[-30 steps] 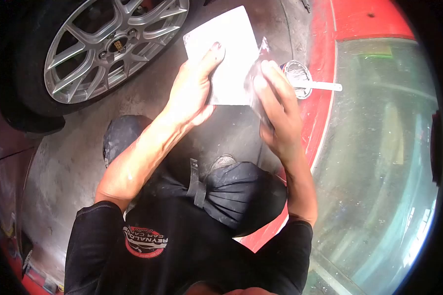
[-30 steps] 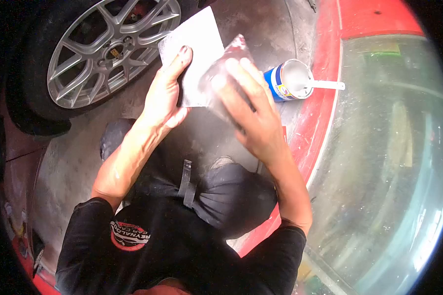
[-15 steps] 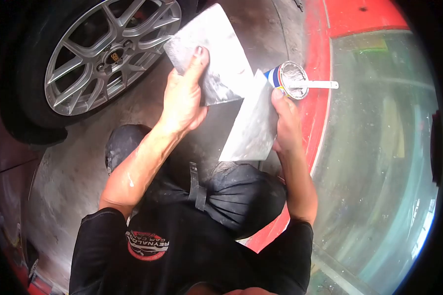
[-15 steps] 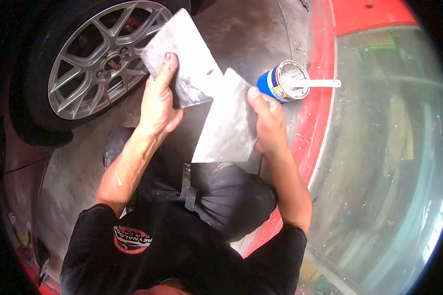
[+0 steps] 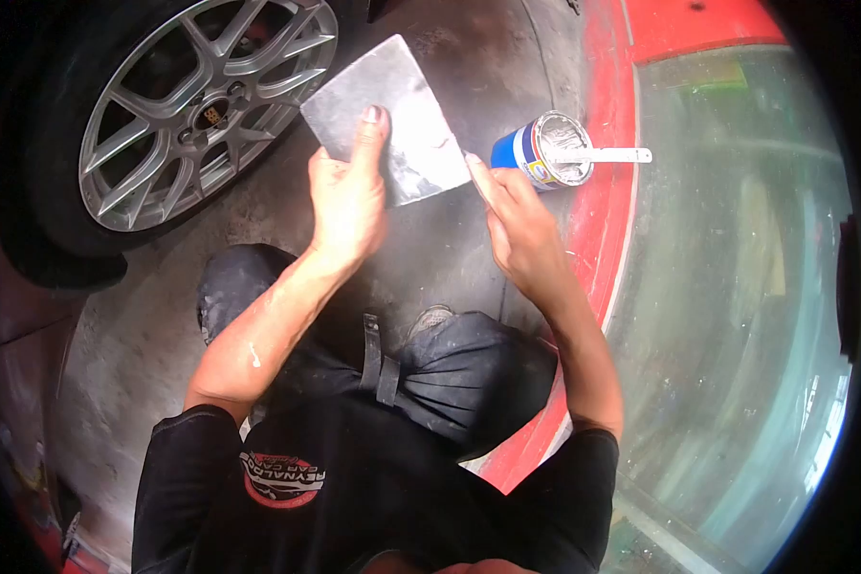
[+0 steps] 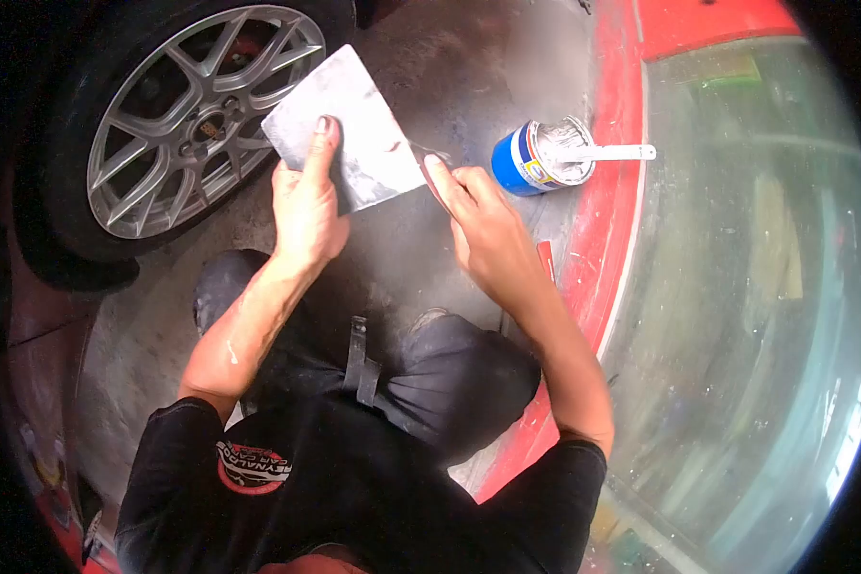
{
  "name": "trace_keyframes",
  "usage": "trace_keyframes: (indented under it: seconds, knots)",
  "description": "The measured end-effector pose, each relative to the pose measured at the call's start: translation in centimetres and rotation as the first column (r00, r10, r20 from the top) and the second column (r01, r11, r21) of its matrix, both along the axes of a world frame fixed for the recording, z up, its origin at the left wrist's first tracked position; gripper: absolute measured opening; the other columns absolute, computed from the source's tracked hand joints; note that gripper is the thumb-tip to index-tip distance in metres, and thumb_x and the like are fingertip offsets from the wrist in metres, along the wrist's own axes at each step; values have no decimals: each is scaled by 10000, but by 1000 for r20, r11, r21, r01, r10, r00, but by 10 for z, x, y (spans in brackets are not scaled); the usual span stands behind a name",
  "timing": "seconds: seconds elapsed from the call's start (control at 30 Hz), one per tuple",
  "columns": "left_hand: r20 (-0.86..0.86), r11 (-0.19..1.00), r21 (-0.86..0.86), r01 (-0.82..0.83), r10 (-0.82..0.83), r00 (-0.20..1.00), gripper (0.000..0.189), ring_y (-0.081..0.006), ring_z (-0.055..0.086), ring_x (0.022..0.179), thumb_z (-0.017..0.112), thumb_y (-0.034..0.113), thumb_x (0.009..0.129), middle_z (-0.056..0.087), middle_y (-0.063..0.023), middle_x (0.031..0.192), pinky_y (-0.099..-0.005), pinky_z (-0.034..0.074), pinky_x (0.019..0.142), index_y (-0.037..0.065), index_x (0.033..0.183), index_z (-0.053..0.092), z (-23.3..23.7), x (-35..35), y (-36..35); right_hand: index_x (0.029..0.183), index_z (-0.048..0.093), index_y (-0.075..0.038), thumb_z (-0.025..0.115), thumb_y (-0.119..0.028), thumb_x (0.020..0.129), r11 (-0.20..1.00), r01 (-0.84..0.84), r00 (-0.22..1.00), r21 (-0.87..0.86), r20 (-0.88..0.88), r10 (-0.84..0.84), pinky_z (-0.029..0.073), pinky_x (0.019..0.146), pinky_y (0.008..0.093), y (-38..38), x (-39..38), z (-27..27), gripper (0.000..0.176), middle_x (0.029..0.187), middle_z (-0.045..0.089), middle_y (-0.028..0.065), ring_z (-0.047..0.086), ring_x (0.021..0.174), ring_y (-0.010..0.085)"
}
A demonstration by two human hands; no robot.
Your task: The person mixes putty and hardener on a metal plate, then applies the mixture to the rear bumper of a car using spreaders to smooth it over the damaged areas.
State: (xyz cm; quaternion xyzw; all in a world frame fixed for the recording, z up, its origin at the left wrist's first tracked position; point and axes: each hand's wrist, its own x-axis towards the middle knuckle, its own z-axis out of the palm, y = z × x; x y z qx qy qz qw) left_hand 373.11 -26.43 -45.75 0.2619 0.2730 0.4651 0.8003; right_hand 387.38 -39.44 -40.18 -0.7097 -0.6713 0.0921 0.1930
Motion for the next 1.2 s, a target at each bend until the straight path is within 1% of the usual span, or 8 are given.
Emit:
trace_keyframes:
  seconds: [0.07,0.2,0.37,0.5,0.8,0.93,1.07,1.2]
  knots:
    - [158,986,-121,118,-99,983,276,-168,667,934,594,229,982,674,-87,1026,-338,559,835,5,1143,594,16,-4,4,1317,570,-38,494,92,877,997,-22,991,-75,132,31,463,882,313,-9,12,-28,466,1047,591,174,606,962,303]
    - [536,644,-340,685,-466,704,312,-184,708,888,610,229,962,700,-118,1016,-347,616,775,-11,1159,583,-9,-7,11,1212,644,-3,538,85,862,950,284,835,130,-521,-179,473,881,307,5,12,-5,376,1115,652,152,619,1009,246]
    - [185,833,-237,500,-467,865,329,-174,702,895,622,272,957,695,-109,1030,-352,601,809,8,1154,599,13,-6,20,1155,670,22,576,144,828,879,144,899,455,-431,75,474,889,303,3,-4,48,361,1107,678,159,636,1013,226]
    - [-161,911,104,399,-381,911,327,-115,653,813,606,314,972,691,-49,903,-300,540,733,7,1066,666,16,-3,4,1265,627,-145,563,21,812,986,-66,812,155,582,-37,417,986,528,15,22,42,487,1296,585,127,550,1175,370]
    - [-432,946,248,209,-85,898,315,-71,573,856,623,305,970,674,-13,948,-251,458,734,3,1040,678,-8,-1,10,1274,609,-193,570,-199,835,943,-298,887,-149,322,331,333,1058,599,-6,-11,4,441,1364,530,86,459,1268,354]
    - [-70,998,-45,35,-38,997,372,-161,639,858,603,280,966,668,-100,1017,-303,519,737,-52,1133,613,13,3,29,1255,614,-152,601,-123,823,957,-264,932,-117,223,284,353,1050,585,-15,1,8,433,1309,574,93,498,1239,362]
    - [-130,970,-145,198,-217,968,539,-184,654,887,498,406,994,653,-128,1033,-325,550,737,-73,1233,557,-7,-3,36,1209,638,-114,637,-27,796,943,-204,974,264,-42,223,379,1046,567,-6,3,15,422,1294,592,137,535,1225,381]
    - [336,877,-268,399,-303,892,461,-214,654,1019,555,313,988,643,-137,1120,-367,566,846,-24,1296,499,13,11,14,1179,617,-34,617,84,789,868,-213,944,448,-135,301,400,1048,536,5,-13,28,407,1300,566,229,518,1241,434]
